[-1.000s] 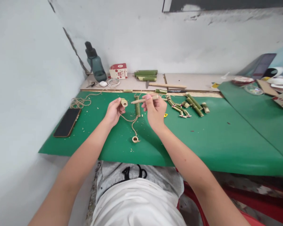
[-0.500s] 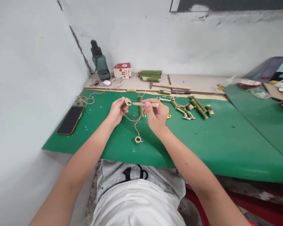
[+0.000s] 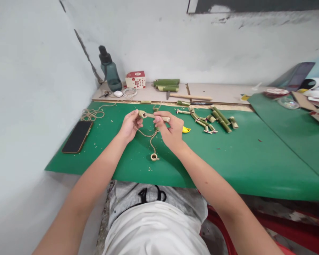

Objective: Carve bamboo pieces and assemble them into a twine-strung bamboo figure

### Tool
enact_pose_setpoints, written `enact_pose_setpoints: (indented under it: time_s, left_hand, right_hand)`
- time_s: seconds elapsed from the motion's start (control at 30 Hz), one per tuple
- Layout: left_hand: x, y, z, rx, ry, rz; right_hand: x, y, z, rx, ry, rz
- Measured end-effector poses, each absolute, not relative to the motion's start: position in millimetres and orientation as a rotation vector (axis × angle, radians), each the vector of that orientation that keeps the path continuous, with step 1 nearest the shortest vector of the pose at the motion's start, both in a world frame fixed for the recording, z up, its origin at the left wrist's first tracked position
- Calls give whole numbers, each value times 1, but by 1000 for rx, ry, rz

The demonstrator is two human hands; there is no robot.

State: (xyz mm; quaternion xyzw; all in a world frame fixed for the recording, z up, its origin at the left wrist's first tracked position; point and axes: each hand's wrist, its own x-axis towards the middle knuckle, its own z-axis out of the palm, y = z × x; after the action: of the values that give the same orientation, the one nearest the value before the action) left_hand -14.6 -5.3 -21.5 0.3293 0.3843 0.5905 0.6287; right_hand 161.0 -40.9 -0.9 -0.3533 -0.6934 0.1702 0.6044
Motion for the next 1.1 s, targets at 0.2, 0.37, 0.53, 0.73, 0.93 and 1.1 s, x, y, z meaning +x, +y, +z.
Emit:
enact_pose_setpoints:
  time_s: [0.2, 0.37, 0.53, 0.73, 0.93, 1.1]
  left_hand:
    - [-15, -5, -22, 770, 842, 1360]
    - [-15, -4, -22, 774, 837, 1352]
    - [-15, -3, -24, 762, 836, 1354]
    - [-17, -4, -25, 763, 877, 1364]
    - [-15, -3, -28, 801, 918, 1372]
    - [-12, -3, -28, 832, 945, 1391]
  right_hand:
    - [160, -41, -1, -821, -1610, 414]
    - [159, -43, -1, -864, -1605, 419]
    - [159, -44, -1, -866, -1639, 382]
    - [159, -44, 0, -869, -1692, 328]
    - [163, -37, -1, -933, -1618, 401]
    - [164, -30, -3, -904, -1508, 562]
